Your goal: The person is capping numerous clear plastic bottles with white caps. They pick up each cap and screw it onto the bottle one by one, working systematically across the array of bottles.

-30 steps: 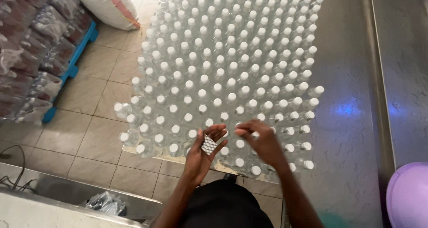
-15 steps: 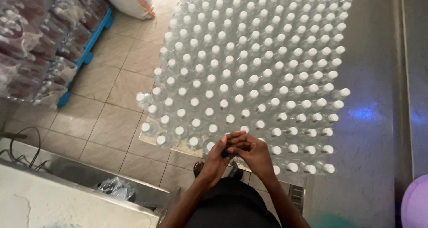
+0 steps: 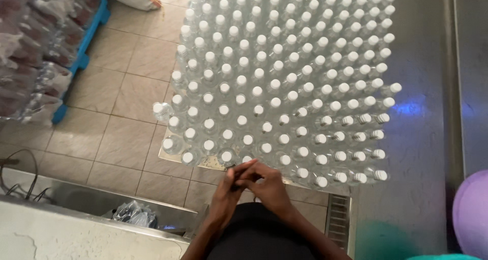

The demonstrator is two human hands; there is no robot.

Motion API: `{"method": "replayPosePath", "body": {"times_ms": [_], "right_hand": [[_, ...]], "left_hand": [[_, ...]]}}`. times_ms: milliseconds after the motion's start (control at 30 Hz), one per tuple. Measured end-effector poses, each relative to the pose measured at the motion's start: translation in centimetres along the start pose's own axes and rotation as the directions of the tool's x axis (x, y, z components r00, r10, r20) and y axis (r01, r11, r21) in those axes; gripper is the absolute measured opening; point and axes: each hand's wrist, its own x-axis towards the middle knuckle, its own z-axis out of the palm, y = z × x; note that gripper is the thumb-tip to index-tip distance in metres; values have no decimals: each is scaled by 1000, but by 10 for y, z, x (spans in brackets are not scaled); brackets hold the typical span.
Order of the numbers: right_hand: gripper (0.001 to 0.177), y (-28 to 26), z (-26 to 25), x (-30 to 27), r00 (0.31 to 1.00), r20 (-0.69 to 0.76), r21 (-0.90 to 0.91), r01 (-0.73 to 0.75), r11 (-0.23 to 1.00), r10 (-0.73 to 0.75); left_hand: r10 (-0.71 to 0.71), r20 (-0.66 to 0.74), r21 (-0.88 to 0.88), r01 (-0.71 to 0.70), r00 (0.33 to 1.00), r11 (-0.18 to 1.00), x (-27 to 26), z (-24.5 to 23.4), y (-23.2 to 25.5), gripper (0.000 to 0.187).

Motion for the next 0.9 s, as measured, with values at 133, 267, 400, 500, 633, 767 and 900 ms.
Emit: {"method": "replayPosePath", "body": {"times_ms": [133,267,400,500,633,767,900], "right_hand": [[7,16,26,-6,997,68,-34,46,998,-44],[3,33,48,-10,943,127,-248,332,910,-309],[6,18,59,-11,895,178,-255,442,860,-408],[11,21,65,-14,897,194,-294,439,849,-396],[8,25,69,-13,888,182,-321,460,828,-423],[16,8,65,-11,967,152,-154,228,962,-205],[17,7,57,-5,987,127,51,-111,993,104]], "left_hand": [[74,-16,-118,-75,997,990,-15,-42,-16,59],[85,-125,-239,-113,989,964,-26,-63,-18,51],[91,-183,-266,-139,979,954,-34,-80,-18,48],[89,-194,-322,-149,977,935,-38,-84,-15,48],[115,-178,-314,-167,977,935,-35,-94,-19,48],[67,-368,-212,-154,927,965,-34,-90,-8,45],[209,-407,42,-211,889,977,-21,-98,-10,47]]}}
